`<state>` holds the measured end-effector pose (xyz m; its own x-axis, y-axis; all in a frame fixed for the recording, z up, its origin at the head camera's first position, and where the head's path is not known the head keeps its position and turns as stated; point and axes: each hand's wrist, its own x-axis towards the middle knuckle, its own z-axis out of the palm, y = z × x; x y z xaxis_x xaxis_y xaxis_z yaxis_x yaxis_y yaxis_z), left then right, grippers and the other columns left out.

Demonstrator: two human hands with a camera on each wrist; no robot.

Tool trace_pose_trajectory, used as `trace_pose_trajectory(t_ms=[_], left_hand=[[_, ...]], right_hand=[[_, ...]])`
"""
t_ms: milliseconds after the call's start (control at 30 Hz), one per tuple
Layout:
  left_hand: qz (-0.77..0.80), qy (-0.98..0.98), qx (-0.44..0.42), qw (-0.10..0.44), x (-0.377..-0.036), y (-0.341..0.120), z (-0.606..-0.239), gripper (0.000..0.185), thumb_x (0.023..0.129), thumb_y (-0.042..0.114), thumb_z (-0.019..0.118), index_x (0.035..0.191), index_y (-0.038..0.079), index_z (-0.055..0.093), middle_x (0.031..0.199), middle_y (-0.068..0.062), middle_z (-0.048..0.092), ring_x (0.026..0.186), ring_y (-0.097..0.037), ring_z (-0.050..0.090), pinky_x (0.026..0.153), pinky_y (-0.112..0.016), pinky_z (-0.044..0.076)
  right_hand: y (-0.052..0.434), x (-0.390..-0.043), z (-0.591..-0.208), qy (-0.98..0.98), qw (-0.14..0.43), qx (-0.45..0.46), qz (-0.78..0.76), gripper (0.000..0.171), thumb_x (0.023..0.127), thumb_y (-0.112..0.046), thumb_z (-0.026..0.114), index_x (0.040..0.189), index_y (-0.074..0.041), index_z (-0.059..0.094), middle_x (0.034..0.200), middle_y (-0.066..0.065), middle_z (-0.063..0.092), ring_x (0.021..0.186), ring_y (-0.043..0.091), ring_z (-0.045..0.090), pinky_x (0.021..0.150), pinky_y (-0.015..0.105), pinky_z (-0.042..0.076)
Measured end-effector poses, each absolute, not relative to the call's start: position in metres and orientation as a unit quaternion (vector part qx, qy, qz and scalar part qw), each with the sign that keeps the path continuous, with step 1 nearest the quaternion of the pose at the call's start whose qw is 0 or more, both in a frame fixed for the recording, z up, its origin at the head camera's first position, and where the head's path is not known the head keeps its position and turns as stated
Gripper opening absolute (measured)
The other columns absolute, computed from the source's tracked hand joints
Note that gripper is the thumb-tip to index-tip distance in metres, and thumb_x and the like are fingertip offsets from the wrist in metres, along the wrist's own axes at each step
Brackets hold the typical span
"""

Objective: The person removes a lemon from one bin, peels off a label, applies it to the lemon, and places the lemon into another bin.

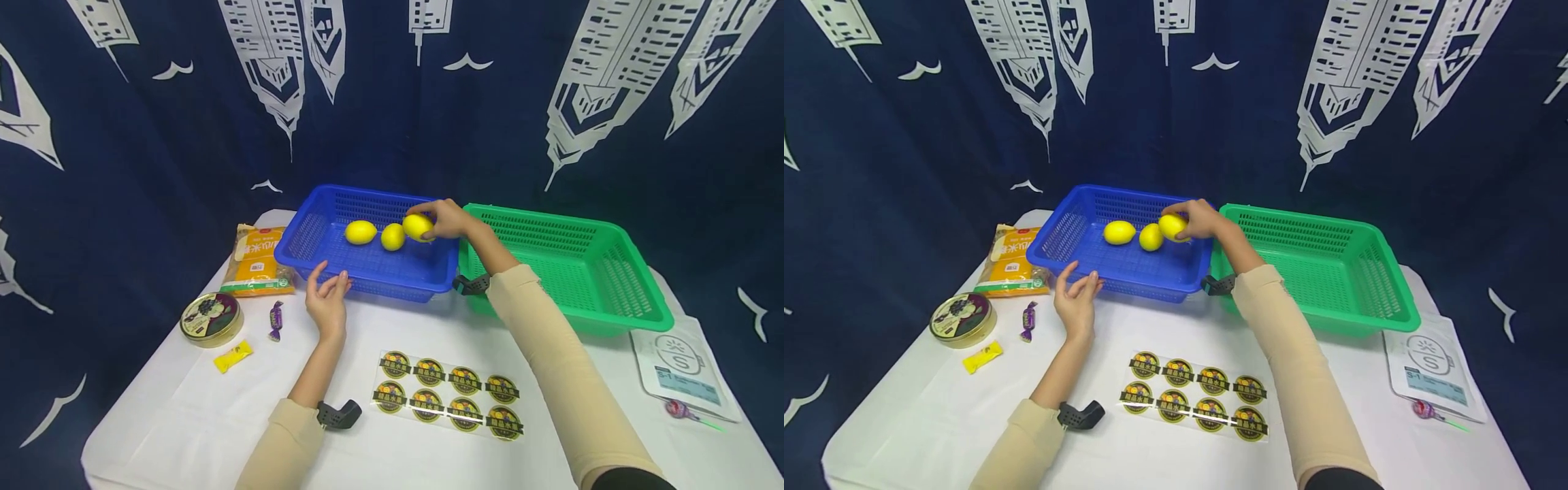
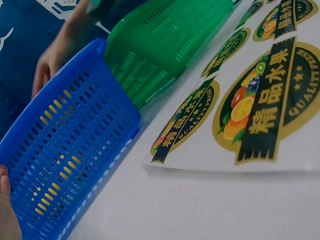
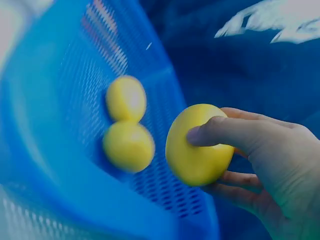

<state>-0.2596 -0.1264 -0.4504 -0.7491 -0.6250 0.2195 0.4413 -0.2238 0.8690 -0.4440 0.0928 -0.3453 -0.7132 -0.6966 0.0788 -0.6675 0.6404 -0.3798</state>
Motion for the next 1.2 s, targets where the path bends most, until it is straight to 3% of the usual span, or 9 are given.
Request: trace_pose_trajectory(t_ms=[167,400,533,700,867,1033,1200], left_hand=[[-0.769,-0.534,0.087,0.341,-0.262,-0.126,-0.449,0.050,0.080,0.008,0.071,0.124,-0.002,0.050,0.082,-0.018,0.065,0.071,-0.016,0.067,0.074,-0.031,0.056],[-0.779,-0.529,0.091,0.325,-0.261,-0.122,-0.449,0.049,0.079,0.008,0.072,0.123,0.001,0.051,0.081,-0.016,0.066,0.073,-0.019,0.067,0.075,-0.031,0.056],[-0.787,-0.527,0.095,0.307,-0.259,-0.121,-0.450,0.049,0.079,0.006,0.071,0.123,-0.001,0.050,0.082,-0.017,0.066,0.073,-0.022,0.068,0.075,-0.031,0.056],[-0.779,-0.540,0.092,0.305,-0.256,-0.124,-0.447,0.049,0.080,0.005,0.070,0.124,-0.003,0.049,0.083,-0.021,0.065,0.073,-0.023,0.068,0.074,-0.031,0.056],[-0.773,-0.543,0.094,0.315,-0.256,-0.127,-0.444,0.050,0.078,0.009,0.073,0.122,-0.003,0.050,0.078,-0.013,0.066,0.069,-0.017,0.067,0.073,-0.030,0.056],[-0.771,-0.538,0.098,0.325,-0.256,-0.128,-0.443,0.048,0.077,0.009,0.074,0.119,-0.001,0.052,0.076,-0.009,0.066,0.068,-0.016,0.067,0.073,-0.031,0.056],[-0.774,-0.540,0.103,0.316,-0.255,-0.127,-0.444,0.047,0.077,0.010,0.074,0.118,0.001,0.052,0.075,-0.007,0.067,0.068,-0.016,0.067,0.073,-0.030,0.056]], right_hand=[[0.108,-0.408,-0.323,0.871,-0.008,-0.413,-0.267,0.055,0.074,-0.015,0.076,0.126,-0.018,0.058,0.126,0.009,0.056,0.107,0.028,0.056,0.085,0.043,0.051],[0.143,-0.336,-0.310,0.845,-0.051,-0.431,-0.314,0.055,0.073,-0.011,0.078,0.124,-0.016,0.059,0.127,0.006,0.056,0.114,0.026,0.052,0.082,0.037,0.054],[0.166,-0.296,-0.315,0.846,-0.044,-0.418,-0.329,0.057,0.071,-0.007,0.079,0.123,-0.016,0.059,0.126,0.003,0.057,0.121,0.026,0.047,0.082,0.035,0.053],[0.179,-0.256,-0.330,0.844,-0.023,-0.422,-0.330,0.058,0.070,-0.005,0.079,0.123,-0.019,0.060,0.127,0.003,0.056,0.118,0.025,0.050,0.084,0.036,0.052],[0.181,-0.238,-0.358,0.858,-0.018,-0.417,-0.300,0.059,0.069,-0.006,0.079,0.122,-0.023,0.061,0.128,0.004,0.056,0.113,0.026,0.053,0.083,0.039,0.051],[0.183,-0.237,-0.388,0.861,0.016,-0.408,-0.305,0.058,0.071,-0.005,0.077,0.123,-0.024,0.060,0.129,0.003,0.055,0.114,0.025,0.052,0.080,0.033,0.052],[0.187,-0.242,-0.411,0.856,0.043,-0.410,-0.311,0.058,0.071,-0.006,0.077,0.125,-0.018,0.059,0.131,0.008,0.053,0.120,0.029,0.048,0.088,0.042,0.049]])
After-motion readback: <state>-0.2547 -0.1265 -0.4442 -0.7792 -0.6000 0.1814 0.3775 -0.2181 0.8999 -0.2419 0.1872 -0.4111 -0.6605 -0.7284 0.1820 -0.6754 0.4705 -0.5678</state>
